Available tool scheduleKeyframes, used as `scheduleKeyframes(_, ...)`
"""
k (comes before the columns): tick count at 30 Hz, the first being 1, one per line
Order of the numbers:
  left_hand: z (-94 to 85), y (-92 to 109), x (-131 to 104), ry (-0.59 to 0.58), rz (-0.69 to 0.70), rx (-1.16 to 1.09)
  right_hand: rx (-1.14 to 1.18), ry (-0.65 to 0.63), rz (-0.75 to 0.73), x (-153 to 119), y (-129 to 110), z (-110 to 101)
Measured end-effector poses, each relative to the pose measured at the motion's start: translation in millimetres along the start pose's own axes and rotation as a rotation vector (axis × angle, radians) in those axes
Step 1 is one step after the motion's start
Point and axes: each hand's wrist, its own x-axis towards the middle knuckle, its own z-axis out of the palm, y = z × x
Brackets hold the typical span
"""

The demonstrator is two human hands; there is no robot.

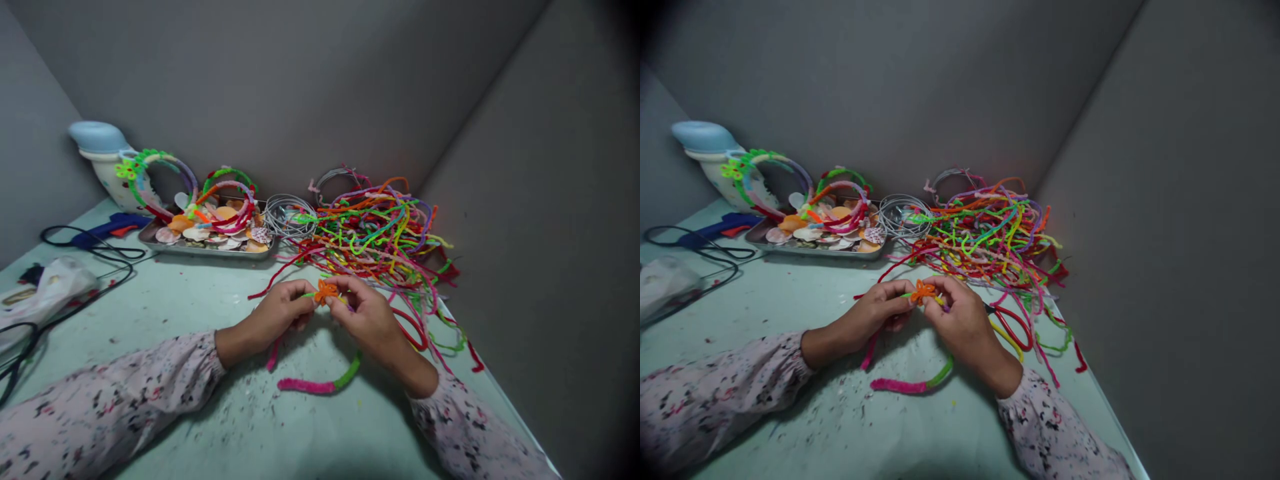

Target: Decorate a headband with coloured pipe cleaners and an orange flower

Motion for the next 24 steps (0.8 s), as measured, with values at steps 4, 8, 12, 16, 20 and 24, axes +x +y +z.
scheduleKeyframes(4, 0.3, -1.1, 0.4, 0.010, -0.018, 0.014, 0.000, 0.003, -0.008, 0.0, -1.9, -0.2)
scheduleKeyframes(8, -0.4, -2.9, 0.4, 0.000, -0.010, 0.030, 0.010, -0.015, 0.019, -0.1, -3.6, -0.5)
scheduleKeyframes(12, 0.2, -3.0, -0.5, 0.053, 0.026, 0.158, 0.058, -0.021, 0.049, 0.1, -5.2, -1.1)
scheduleKeyframes(16, 2.1, -0.5, -0.5, 0.152, 0.155, 0.330, 0.107, -0.025, 0.030, 0.2, -7.9, -0.5)
scheduleKeyframes(20, 3.8, 1.1, 0.8, 0.187, 0.249, 0.375, 0.133, -0.044, 0.038, -0.6, -8.6, 2.1)
scheduleKeyframes(24, 5.0, 2.2, 1.5, 0.186, 0.278, 0.362, 0.158, -0.060, 0.041, -1.7, -9.3, 2.5)
